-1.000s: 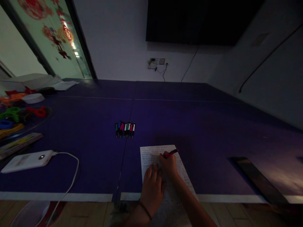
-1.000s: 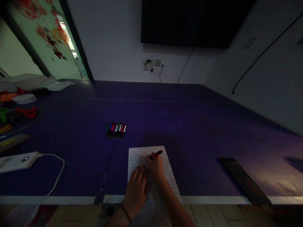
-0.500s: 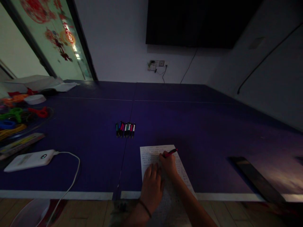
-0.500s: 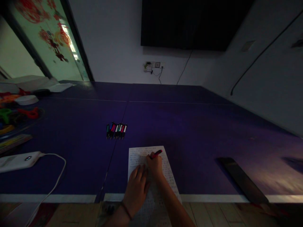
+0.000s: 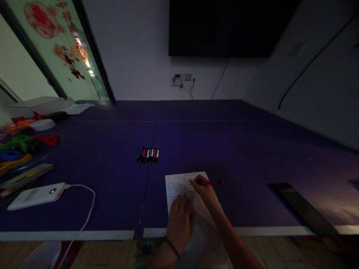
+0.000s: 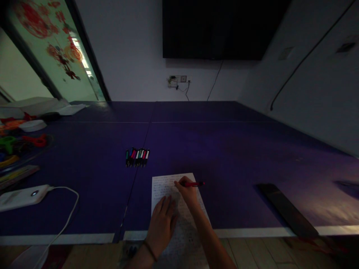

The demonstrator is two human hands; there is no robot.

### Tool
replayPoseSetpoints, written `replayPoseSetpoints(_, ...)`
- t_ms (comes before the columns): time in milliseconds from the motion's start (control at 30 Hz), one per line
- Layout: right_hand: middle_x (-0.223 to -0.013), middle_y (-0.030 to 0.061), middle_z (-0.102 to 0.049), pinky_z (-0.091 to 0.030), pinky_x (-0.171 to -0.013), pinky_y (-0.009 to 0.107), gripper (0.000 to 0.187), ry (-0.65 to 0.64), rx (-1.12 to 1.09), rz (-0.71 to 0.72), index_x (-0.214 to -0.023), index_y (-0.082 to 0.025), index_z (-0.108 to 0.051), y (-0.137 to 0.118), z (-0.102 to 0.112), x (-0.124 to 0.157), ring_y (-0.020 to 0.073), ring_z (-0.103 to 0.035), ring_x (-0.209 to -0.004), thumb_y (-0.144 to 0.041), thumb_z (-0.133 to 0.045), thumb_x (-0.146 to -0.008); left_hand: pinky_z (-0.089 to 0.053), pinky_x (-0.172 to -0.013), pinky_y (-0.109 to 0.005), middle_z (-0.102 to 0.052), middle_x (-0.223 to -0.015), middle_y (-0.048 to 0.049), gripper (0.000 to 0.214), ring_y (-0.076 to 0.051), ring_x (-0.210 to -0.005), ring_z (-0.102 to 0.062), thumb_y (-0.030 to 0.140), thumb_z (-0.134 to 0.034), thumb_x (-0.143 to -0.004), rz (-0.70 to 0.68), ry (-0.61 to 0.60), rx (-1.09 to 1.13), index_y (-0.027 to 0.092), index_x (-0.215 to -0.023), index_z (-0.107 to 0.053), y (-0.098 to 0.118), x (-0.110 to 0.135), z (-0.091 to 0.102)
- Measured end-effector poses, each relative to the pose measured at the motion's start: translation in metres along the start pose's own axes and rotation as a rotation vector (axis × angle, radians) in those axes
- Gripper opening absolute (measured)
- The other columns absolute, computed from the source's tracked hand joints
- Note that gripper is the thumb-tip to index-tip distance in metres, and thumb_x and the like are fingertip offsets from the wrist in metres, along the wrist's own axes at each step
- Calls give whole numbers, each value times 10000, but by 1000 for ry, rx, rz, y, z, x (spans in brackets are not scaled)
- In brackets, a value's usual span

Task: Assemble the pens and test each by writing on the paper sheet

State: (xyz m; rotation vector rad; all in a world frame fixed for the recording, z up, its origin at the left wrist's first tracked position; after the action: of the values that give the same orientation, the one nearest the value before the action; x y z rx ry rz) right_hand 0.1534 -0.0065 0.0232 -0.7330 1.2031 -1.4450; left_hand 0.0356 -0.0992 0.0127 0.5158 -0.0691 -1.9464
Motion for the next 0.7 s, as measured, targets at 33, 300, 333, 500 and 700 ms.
replayPoseSetpoints(33,-413,-54,-368,-251,-391,211,304,-13,33,-5,-466,-190,-396,1,-3,0,87,-341,-404,-417,-549,-596,-358,-916,-411,-416,-1256,-70,388,-241,-1182,-307,296,-390,-804,0,4,-2,173,-1168,-438,0,0,1)
replayPoseSetpoints(300,-390,-51,-341,-237,-406,222,255,32,184,-43,-450,-196,-384,21,-7,4,96,-338,-403,-363,-480,-617,-370,-905,-421,-429,-1244,-75,374,-251,-1175,-317,270,-395,-799,5,20,-2,150,-1147,-458,1,1,1)
replayPoseSetpoints(333,-390,-51,-342,-237,-406,221,257,28,186,-38,-452,-196,-383,22,-8,5,96,-340,-402,-367,-477,-620,-368,-907,-421,-428,-1245,-75,372,-250,-1177,-314,267,-394,-799,5,20,-5,150,-1147,-458,1,1,1)
replayPoseSetpoints(500,-380,-52,-342,-230,-407,222,296,55,217,-37,-451,-195,-376,19,-8,6,91,-330,-392,-406,-471,-636,-366,-902,-431,-432,-1242,-83,378,-253,-1179,-310,273,-400,-799,-1,24,-6,152,-1154,-451,2,1,2)
replayPoseSetpoints(700,-436,-43,-404,-277,-430,218,266,35,95,-5,-499,-191,-406,12,-9,9,98,-368,-431,-405,-492,-632,-370,-901,-437,-419,-1254,-83,377,-253,-1176,-317,255,-406,-795,5,19,-13,153,-1156,-449,1,1,1)
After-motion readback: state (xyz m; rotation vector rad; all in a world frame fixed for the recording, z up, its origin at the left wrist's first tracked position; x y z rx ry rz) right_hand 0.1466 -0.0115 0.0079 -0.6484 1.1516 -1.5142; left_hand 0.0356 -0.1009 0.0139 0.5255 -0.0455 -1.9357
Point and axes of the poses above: each hand's wrist, its own x-axis away from the middle knuckle, its own z-axis out of the back of the hand, y = z × x, the point moved 8 cm from there along -x, towards the middle knuckle
